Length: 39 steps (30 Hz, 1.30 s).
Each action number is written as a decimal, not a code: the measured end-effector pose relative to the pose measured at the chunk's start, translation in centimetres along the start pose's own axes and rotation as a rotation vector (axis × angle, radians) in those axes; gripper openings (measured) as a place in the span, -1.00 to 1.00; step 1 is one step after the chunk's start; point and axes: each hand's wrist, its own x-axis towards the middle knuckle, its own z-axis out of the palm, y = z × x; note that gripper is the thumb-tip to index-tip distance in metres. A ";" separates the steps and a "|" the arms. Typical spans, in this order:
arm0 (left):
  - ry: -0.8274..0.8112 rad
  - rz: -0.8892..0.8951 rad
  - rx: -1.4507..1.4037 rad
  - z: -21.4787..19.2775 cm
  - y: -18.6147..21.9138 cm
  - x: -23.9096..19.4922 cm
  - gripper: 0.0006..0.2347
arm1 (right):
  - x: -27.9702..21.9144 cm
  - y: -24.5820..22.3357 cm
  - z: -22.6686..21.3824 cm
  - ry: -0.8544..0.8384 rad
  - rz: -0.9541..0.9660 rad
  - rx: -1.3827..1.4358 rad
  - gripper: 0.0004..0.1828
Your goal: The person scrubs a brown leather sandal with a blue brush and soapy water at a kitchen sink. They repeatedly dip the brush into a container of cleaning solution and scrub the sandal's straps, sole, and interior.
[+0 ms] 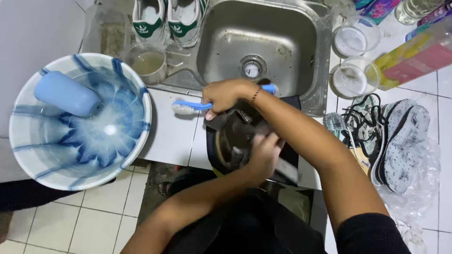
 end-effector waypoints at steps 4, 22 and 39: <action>-0.117 0.066 0.774 -9.0 -6.2 3.1 -0.76 | -0.5 0.3 2.1 0.082 0.099 0.040 -0.62; 0.243 0.178 2.020 -22.2 4.2 -0.1 -0.76 | -8.9 -1.1 2.1 0.401 0.087 0.338 -0.72; -0.175 0.297 0.957 -11.6 9.2 -0.5 -0.23 | -16.2 -1.1 -1.0 0.761 0.535 0.260 -0.66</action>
